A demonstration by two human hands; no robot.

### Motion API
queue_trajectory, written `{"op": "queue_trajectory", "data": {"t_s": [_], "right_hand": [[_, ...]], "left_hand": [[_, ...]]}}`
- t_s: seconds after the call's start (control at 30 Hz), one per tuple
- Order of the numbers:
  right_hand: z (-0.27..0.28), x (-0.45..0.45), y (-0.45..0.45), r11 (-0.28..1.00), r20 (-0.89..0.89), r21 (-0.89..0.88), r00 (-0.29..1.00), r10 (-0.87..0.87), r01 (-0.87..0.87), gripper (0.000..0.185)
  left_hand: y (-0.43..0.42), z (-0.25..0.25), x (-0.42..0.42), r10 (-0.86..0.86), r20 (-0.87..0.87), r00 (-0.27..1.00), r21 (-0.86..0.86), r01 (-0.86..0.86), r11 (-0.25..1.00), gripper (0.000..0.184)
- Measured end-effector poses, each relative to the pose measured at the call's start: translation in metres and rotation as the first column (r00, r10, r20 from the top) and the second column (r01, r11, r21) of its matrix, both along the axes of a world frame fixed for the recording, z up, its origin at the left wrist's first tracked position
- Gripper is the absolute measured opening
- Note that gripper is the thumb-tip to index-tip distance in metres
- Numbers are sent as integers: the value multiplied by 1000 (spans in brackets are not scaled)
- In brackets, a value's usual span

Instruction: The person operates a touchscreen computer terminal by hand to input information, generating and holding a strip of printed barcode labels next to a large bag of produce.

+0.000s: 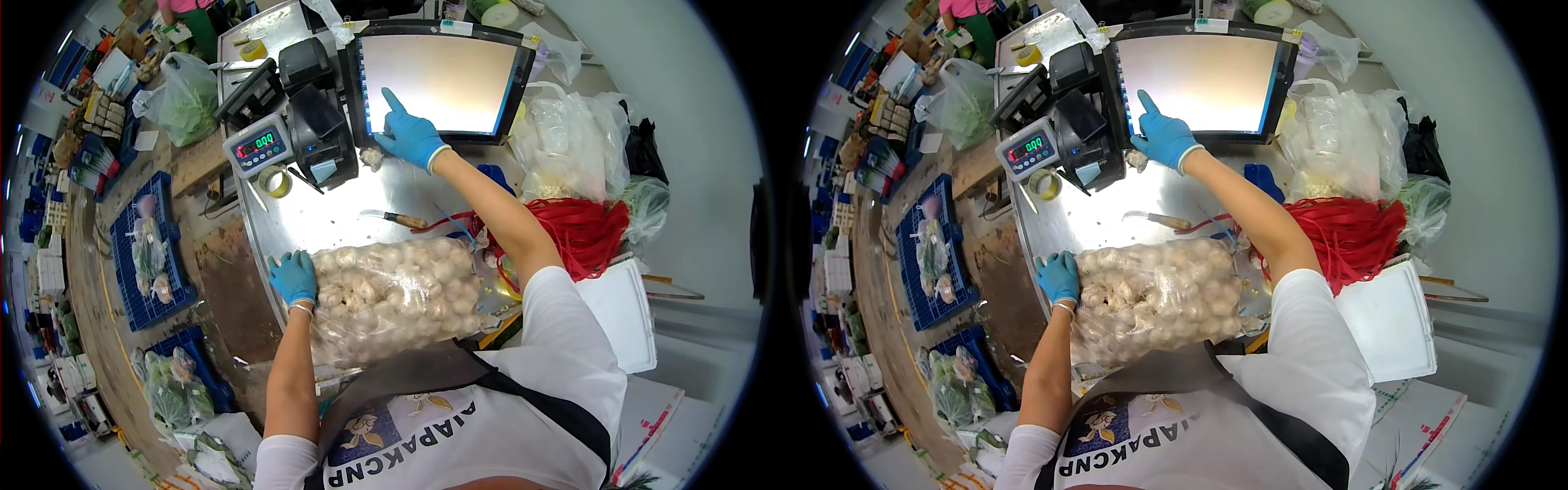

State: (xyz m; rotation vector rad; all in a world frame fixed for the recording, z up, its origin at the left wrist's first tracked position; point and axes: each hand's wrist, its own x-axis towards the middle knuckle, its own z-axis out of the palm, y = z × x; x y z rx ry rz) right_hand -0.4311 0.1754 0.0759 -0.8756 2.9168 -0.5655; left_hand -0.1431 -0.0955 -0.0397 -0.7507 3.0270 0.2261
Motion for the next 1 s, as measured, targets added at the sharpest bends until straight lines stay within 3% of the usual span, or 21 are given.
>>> {"op": "queue_trajectory", "data": {"t_s": [0.37, 0.43, 0.67, 0.77, 1.0], "right_hand": [[0, -6, 23, 998, -41, 58, 999, -35, 38, 52], [0, -10, 23, 998, -30, 20, 997, -67, 68, 35], [6, -31, 14, 992, -143, -47, 982, -126, 121, 32], [3, -48, 15, 996, -62, 35, 995, -78, 81, 51], [9, -8, 44, 992, -85, -50, 989, -123, 119, 35]], "left_hand": [[-3, -5, 1, -15, -3, 1000, 18, 15, 1000, 38], [-4, -7, 2, -19, -7, 1000, 21, 19, 1000, 38], [-5, -8, 1, -27, -8, 1000, 21, 27, 999, 37], [-4, -7, 1, -31, 4, 1000, 21, 31, 999, 37], [-5, -10, 0, -23, -9, 1000, 30, 23, 999, 40]]}}
